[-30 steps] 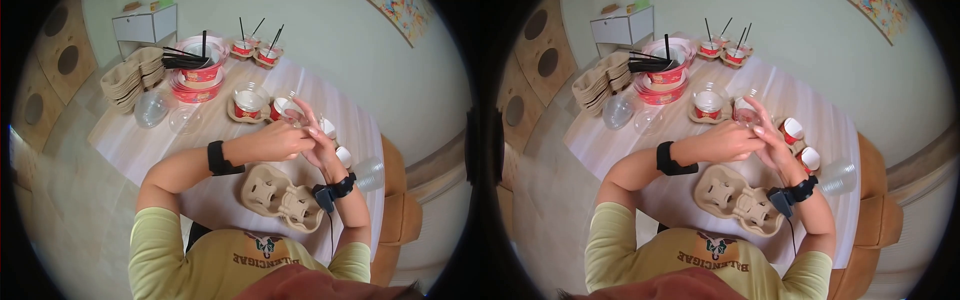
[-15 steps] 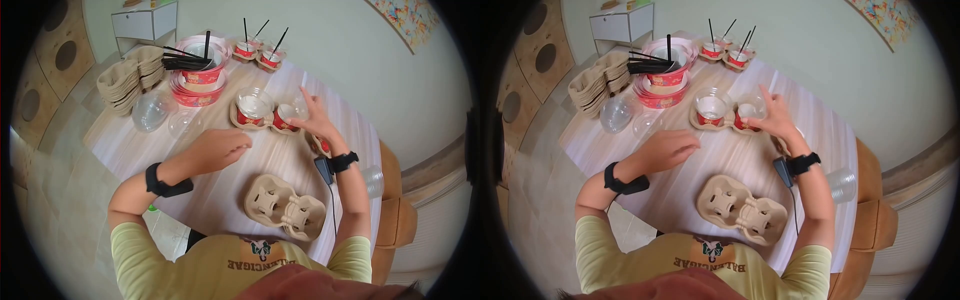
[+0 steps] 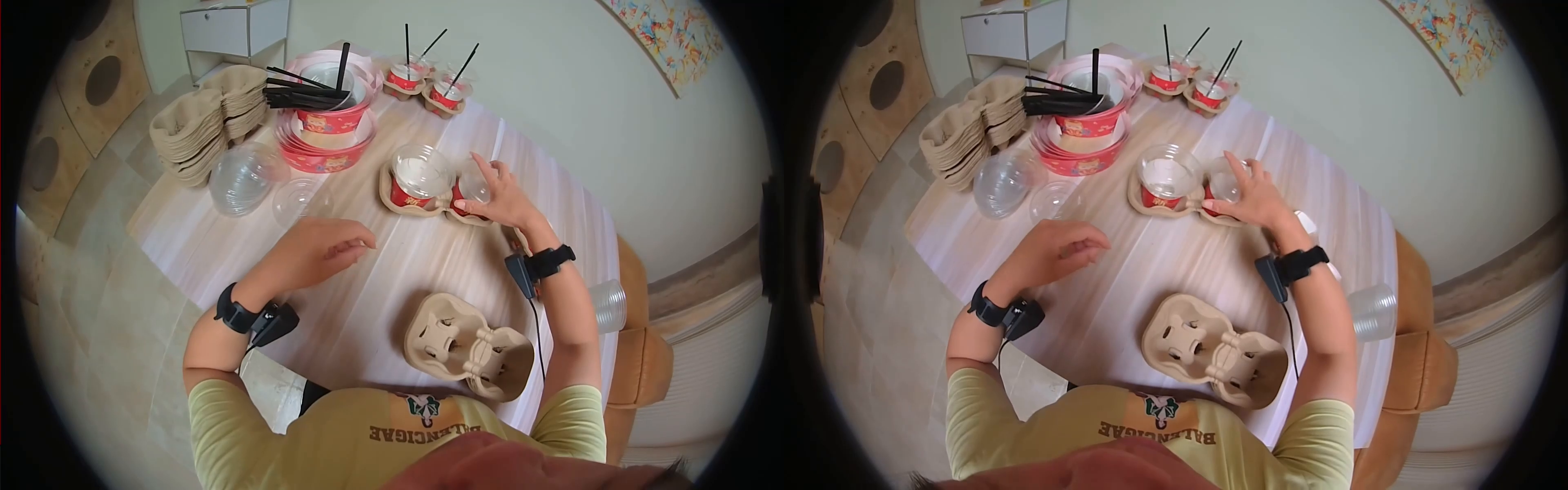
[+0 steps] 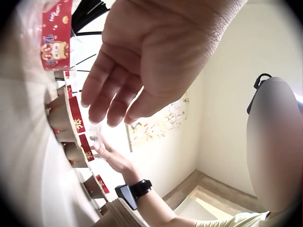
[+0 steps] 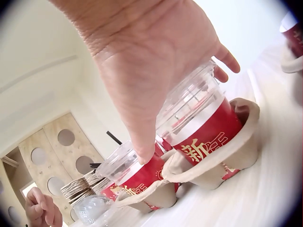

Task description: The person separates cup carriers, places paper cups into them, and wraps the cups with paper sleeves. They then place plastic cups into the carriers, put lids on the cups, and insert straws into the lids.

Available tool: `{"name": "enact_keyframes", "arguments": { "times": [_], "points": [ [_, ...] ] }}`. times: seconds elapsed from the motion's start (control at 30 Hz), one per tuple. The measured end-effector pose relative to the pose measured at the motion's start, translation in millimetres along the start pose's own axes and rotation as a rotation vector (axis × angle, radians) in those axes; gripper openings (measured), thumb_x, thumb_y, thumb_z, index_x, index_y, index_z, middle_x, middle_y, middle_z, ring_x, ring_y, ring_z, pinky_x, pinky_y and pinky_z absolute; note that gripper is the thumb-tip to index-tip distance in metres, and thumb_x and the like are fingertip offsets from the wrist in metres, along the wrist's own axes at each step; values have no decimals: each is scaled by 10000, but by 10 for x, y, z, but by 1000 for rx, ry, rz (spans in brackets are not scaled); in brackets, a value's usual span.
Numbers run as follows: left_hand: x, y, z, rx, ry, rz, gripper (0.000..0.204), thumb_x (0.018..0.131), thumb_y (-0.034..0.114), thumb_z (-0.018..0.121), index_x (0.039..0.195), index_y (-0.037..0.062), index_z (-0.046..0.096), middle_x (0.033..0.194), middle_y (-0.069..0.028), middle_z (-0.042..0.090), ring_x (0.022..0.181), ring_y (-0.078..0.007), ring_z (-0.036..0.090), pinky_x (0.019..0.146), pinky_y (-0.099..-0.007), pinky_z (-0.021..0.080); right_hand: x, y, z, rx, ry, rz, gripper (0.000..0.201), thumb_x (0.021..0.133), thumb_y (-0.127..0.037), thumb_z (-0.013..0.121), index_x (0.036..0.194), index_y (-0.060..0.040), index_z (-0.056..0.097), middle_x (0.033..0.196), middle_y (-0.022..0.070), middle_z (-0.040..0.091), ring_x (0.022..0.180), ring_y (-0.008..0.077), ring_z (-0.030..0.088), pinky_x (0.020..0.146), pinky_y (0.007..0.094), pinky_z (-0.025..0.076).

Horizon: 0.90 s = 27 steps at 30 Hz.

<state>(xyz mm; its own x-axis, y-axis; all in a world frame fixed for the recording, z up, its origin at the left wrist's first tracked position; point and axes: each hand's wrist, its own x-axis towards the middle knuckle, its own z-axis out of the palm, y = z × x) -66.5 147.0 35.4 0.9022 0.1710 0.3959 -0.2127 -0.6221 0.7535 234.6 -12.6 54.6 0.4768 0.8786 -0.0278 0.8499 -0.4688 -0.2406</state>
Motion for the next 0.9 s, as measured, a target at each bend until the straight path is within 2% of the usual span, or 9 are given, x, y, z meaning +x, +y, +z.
{"name": "enact_keyframes", "arguments": {
  "times": [0.07, 0.17, 0.27, 0.33, 0.37, 0.43, 0.53, 0.77, 0.9],
  "points": [
    [-9, -37, -26, -44, -15, -71, 126, 777, 52, 573, 902, 67, 578, 706, -63, 592, 610, -175, 565, 571, -267, 447, -33, 22, 27, -36, 9, 4, 1017, 600, -596, 694, 1390, -199, 192, 1330, 274, 241, 1215, 416, 320, 978, 439, 341],
    [-5, -78, -37, -41, -24, -87, 131, 775, 44, 570, 904, 63, 576, 697, -59, 590, 607, -157, 562, 570, -260, 441, -59, 56, 29, 30, 41, -24, 1080, 552, -666, 670, 1388, -154, 216, 1355, 292, 214, 1245, 451, 246, 1017, 460, 268],
    [-12, -99, -34, -78, -38, -93, 125, 777, 47, 569, 901, 61, 574, 695, -63, 589, 606, -157, 564, 563, -260, 437, -9, 17, -27, -6, 48, -65, 997, 637, -635, 631, 1385, -123, 215, 1367, 292, 201, 1262, 439, 228, 1035, 448, 231],
    [-25, -116, -30, -89, -42, -95, 123, 779, 48, 567, 901, 61, 575, 692, -64, 587, 606, -156, 566, 561, -261, 436, 101, 60, -43, 75, 160, -163, 798, 776, -589, 506, 1383, -150, 230, 1388, 259, 201, 1285, 420, 194, 1044, 467, 197],
    [-27, -120, -29, -100, -50, -94, 121, 781, 49, 565, 901, 61, 575, 689, -64, 586, 606, -156, 568, 558, -262, 435, 170, 89, -23, 77, 157, -165, 798, 776, -589, 506, 1383, -150, 230, 1388, 259, 201, 1285, 420, 194, 1044, 467, 197],
    [-28, -118, -37, -97, -60, -106, 118, 783, 51, 564, 900, 62, 575, 689, -65, 586, 608, -161, 572, 559, -264, 435, 287, 162, 59, 4, 77, -45, 646, 860, -546, 367, 1379, -181, 246, 1396, 208, 231, 1295, 402, 183, 1030, 521, 187],
    [-36, -113, -50, -94, -70, -120, 112, 788, 60, 564, 899, 63, 576, 692, -69, 588, 615, -174, 578, 561, -270, 436, 361, 170, 173, -12, 53, -24, 623, 864, -563, 313, 1369, -200, 270, 1390, 176, 262, 1292, 376, 208, 1003, 573, 194],
    [-56, -93, -47, -42, -88, -73, 115, 794, 87, 570, 907, 67, 580, 697, -79, 586, 635, -210, 576, 572, -294, 432, 298, -5, 194, -32, 74, 28, 584, 866, -526, 334, 1339, -183, 322, 1356, 134, 328, 1258, 324, 291, 966, 575, 265],
    [-27, -31, -69, -60, -116, -155, 125, 783, 85, 577, 907, 65, 583, 704, -80, 588, 632, -210, 572, 578, -299, 432, 275, -107, 240, -108, 155, 42, 554, 865, -499, 348, 1316, -179, 364, 1318, 120, 383, 1212, 318, 357, 952, 543, 307]
  ]
}}
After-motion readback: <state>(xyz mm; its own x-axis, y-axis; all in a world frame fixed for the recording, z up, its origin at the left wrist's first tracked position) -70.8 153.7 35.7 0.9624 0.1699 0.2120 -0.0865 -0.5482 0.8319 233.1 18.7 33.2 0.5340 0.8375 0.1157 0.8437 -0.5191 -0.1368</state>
